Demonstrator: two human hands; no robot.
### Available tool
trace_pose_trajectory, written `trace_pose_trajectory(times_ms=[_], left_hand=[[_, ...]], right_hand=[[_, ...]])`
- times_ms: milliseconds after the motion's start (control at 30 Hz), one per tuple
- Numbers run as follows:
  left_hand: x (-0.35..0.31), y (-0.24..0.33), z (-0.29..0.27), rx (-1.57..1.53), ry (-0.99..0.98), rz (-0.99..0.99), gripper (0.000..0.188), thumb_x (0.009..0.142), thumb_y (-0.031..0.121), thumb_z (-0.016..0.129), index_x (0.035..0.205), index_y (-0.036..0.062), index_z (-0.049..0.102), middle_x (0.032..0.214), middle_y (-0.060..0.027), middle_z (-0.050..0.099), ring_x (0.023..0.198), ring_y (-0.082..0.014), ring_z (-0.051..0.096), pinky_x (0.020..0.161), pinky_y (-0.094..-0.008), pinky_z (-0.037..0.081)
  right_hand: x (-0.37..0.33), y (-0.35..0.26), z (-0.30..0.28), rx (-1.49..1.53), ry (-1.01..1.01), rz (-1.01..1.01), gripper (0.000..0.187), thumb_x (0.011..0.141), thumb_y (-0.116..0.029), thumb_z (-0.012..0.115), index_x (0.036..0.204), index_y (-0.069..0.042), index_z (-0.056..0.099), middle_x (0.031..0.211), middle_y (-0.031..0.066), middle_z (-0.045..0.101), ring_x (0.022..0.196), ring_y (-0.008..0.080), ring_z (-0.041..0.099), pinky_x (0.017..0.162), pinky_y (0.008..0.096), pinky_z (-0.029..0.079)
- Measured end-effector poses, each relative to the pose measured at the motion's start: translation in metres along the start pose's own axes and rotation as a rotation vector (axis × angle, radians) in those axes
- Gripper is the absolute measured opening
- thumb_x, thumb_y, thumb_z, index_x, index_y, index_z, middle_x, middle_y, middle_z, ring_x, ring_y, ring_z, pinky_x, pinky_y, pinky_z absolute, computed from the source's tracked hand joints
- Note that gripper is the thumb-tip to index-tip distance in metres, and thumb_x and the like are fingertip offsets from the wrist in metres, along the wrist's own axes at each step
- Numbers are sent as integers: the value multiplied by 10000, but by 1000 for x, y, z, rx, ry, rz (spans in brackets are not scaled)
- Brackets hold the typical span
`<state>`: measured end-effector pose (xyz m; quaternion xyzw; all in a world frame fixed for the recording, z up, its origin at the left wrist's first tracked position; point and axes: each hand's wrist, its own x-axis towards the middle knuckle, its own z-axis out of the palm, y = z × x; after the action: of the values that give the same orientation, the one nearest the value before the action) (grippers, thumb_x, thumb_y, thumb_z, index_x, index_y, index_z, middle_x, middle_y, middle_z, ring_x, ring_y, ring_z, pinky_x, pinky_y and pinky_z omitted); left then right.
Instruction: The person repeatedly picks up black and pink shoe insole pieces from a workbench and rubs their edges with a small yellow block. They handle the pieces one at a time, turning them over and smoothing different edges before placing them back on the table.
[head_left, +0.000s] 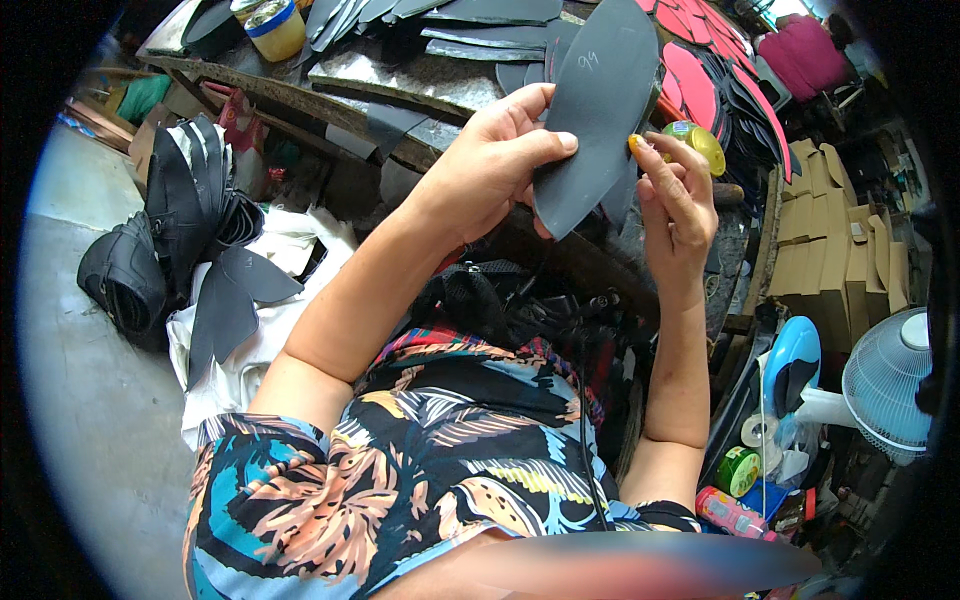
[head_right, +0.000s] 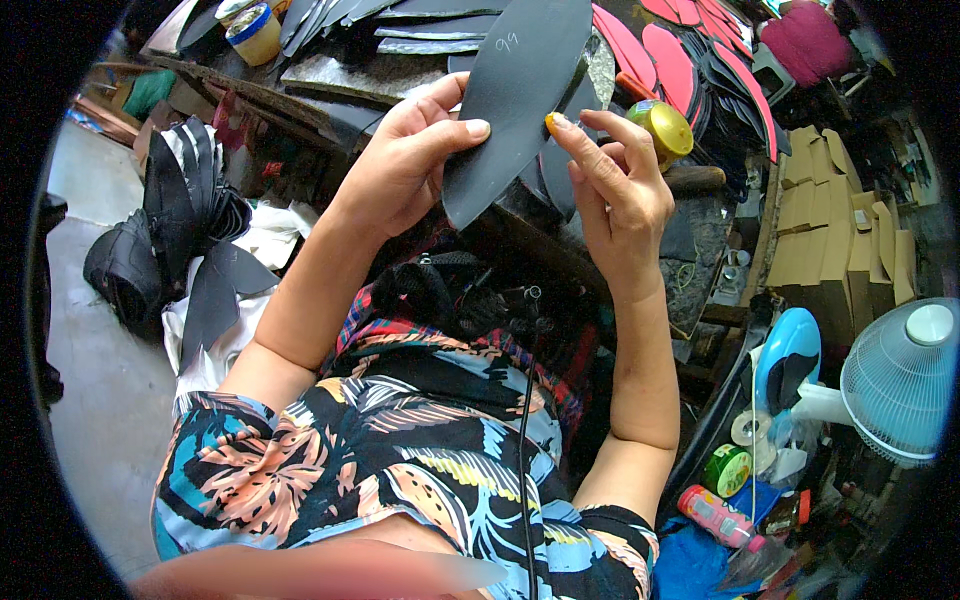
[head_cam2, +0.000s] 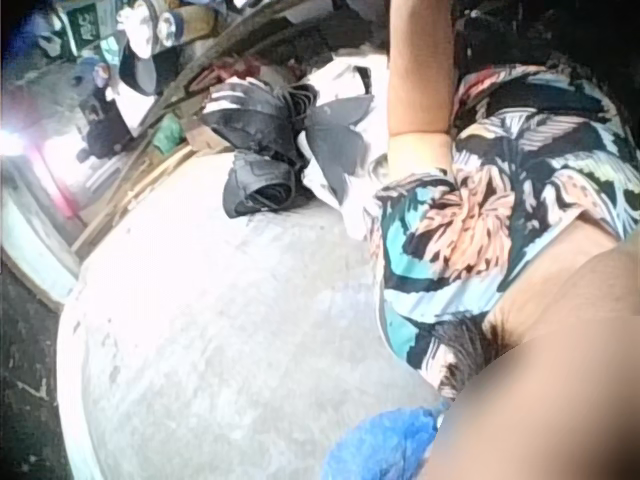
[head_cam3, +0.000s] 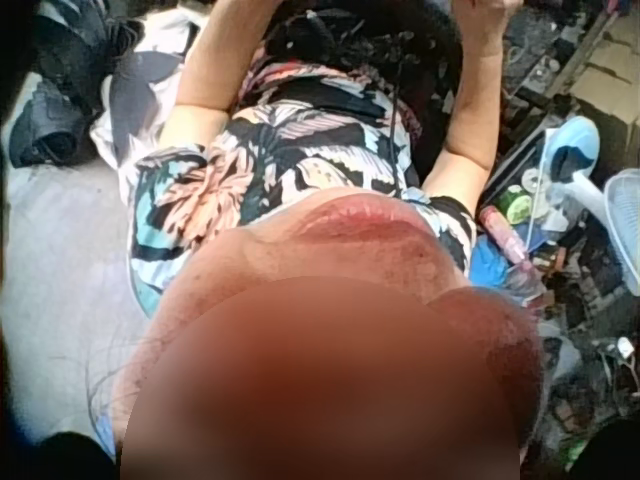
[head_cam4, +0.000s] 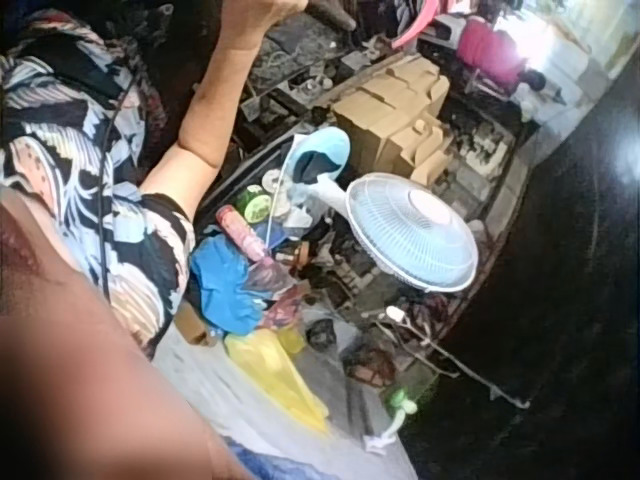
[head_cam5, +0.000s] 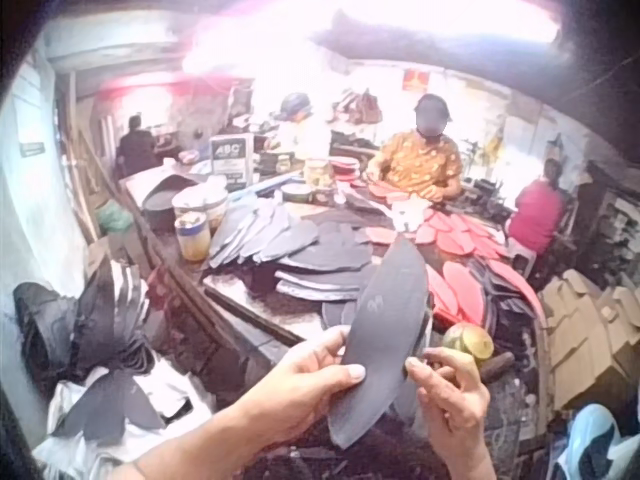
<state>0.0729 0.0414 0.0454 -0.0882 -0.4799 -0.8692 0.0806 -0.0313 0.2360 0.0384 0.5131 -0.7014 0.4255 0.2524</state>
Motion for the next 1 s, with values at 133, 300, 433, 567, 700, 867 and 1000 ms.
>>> trace_pose_trajectory(times_ms=[133,300,433,567,700,867,1000], left_hand=[[2,0,0,-9,17,9,387,964,86,579,1313,-15,446,1027,-120,672,815,-132,714,646,-239,614],[3,0,2,0,46,29,368,975,75,558,1306,-14,422,1007,-116,671,720,-143,713,561,-239,615],[6,-2,2,25,103,39,373,983,69,546,1317,-11,399,1033,-118,662,721,-154,715,571,-263,630],[8,-6,0,-4,122,69,368,986,72,544,1319,3,405,1070,-120,652,795,-156,716,603,-280,636],[10,-11,-3,16,167,84,356,982,75,553,1312,23,429,1079,-103,651,847,-151,706,636,-299,634],[11,-7,-1,88,254,70,382,959,101,592,1309,33,455,1061,-63,665,780,-119,688,603,-274,596],[12,5,-15,159,113,12,439,971,106,574,1374,26,419,1097,-80,665,823,-133,695,553,-290,607]], right_hand=[[-2,-8,2,-57,-5,-41,406,805,10,712,1137,-220,756,1099,67,652,673,130,582,616,265,530],[-4,-16,-1,-142,-45,-106,472,726,12,718,1110,-259,767,1105,63,655,682,141,595,609,257,531],[-3,-20,-4,-194,-64,-157,489,685,-14,719,1092,-280,774,1117,53,657,737,171,615,636,273,542],[-2,-23,-7,-230,-99,-226,445,720,-53,712,1082,-304,774,1132,44,654,787,190,627,666,289,544],[2,-24,-9,-300,-137,-314,381,749,-109,723,1066,-314,773,1146,40,641,775,187,621,655,297,527],[6,-31,-11,-413,-261,-382,357,738,-136,736,1051,-305,761,1142,37,624,762,189,620,637,315,499],[0,-25,-18,-325,-209,-208,430,728,30,622,1063,-202,761,1147,98,639,727,201,617,673,329,533]])
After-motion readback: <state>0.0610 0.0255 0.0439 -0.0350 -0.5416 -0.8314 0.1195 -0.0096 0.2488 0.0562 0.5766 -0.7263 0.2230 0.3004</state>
